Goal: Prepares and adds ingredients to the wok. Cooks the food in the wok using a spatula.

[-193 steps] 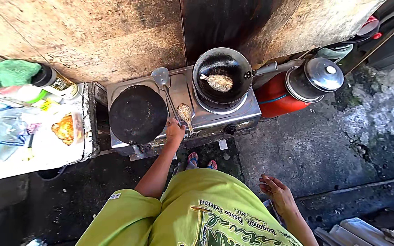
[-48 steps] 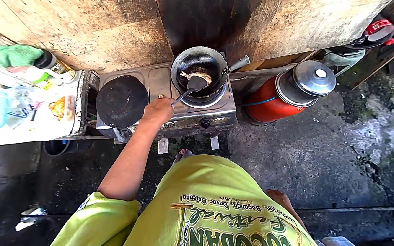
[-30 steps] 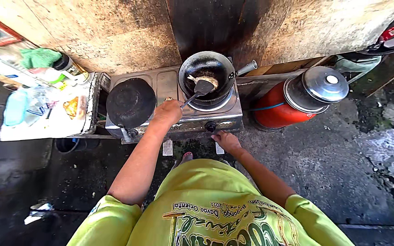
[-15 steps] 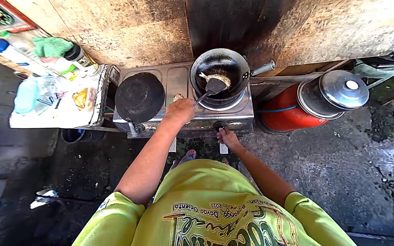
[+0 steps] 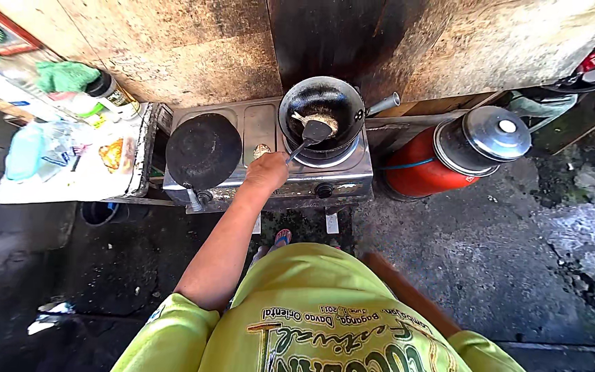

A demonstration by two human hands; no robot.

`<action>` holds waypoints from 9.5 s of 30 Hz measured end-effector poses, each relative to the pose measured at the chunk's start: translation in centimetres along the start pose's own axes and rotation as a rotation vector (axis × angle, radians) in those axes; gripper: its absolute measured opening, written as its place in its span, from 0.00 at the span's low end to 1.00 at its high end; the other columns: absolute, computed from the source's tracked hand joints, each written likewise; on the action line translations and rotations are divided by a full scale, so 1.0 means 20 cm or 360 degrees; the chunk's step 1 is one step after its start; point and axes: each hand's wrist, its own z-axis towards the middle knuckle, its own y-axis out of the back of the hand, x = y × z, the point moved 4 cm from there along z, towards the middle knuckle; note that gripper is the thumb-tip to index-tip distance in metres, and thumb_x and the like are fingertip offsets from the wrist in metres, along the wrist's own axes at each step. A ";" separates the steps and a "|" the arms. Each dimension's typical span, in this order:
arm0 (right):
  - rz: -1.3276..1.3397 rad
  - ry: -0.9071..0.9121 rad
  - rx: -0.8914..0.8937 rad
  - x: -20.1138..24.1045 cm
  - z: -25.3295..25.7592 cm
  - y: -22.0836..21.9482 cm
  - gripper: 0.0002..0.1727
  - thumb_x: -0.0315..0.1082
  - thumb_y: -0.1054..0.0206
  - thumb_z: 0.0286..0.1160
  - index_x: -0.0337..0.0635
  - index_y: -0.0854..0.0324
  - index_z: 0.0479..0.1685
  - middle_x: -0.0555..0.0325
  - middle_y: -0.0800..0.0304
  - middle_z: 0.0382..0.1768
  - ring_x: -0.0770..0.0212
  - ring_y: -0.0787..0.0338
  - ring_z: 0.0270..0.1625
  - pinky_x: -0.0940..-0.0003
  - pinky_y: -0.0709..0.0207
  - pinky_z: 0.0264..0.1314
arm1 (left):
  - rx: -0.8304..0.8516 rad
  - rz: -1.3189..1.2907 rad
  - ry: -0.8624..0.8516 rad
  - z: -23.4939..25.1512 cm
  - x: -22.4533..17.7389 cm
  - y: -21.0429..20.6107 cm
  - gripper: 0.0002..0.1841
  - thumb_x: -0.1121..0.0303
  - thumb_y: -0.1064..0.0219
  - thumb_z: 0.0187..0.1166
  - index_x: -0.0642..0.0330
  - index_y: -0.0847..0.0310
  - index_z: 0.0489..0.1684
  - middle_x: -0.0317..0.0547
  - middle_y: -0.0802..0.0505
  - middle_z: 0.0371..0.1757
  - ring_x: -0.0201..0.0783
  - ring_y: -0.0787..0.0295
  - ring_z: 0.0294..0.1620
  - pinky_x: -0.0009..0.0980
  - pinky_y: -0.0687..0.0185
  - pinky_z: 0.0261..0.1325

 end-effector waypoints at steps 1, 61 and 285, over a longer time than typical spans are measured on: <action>-0.0021 -0.0098 0.0058 -0.13 -0.04 -0.07 0.29 0.52 0.45 0.90 0.34 0.18 0.70 0.33 0.16 0.72 0.33 0.20 0.78 0.31 0.32 0.80 | -0.0001 -0.0004 0.0005 -0.01 -0.01 -0.01 0.22 0.63 0.47 0.92 0.46 0.22 0.81 0.58 0.10 0.68 0.61 0.14 0.70 0.66 0.22 0.67; 0.0520 -0.0334 -0.0077 -0.75 -0.15 -0.28 0.26 0.49 0.44 0.92 0.38 0.15 0.69 0.36 0.14 0.70 0.39 0.19 0.79 0.37 0.32 0.83 | -0.0043 -0.0075 0.0057 -0.03 -0.07 -0.06 0.21 0.63 0.47 0.92 0.50 0.23 0.81 0.59 0.11 0.70 0.61 0.16 0.73 0.66 0.25 0.71; 0.0390 -0.0197 -0.0037 -0.52 -0.10 -0.12 0.26 0.49 0.45 0.92 0.38 0.18 0.72 0.36 0.14 0.71 0.39 0.19 0.79 0.39 0.32 0.83 | -0.0048 -0.0316 0.0001 0.04 -0.04 -0.09 0.22 0.63 0.48 0.94 0.47 0.24 0.84 0.57 0.12 0.72 0.57 0.13 0.68 0.59 0.24 0.71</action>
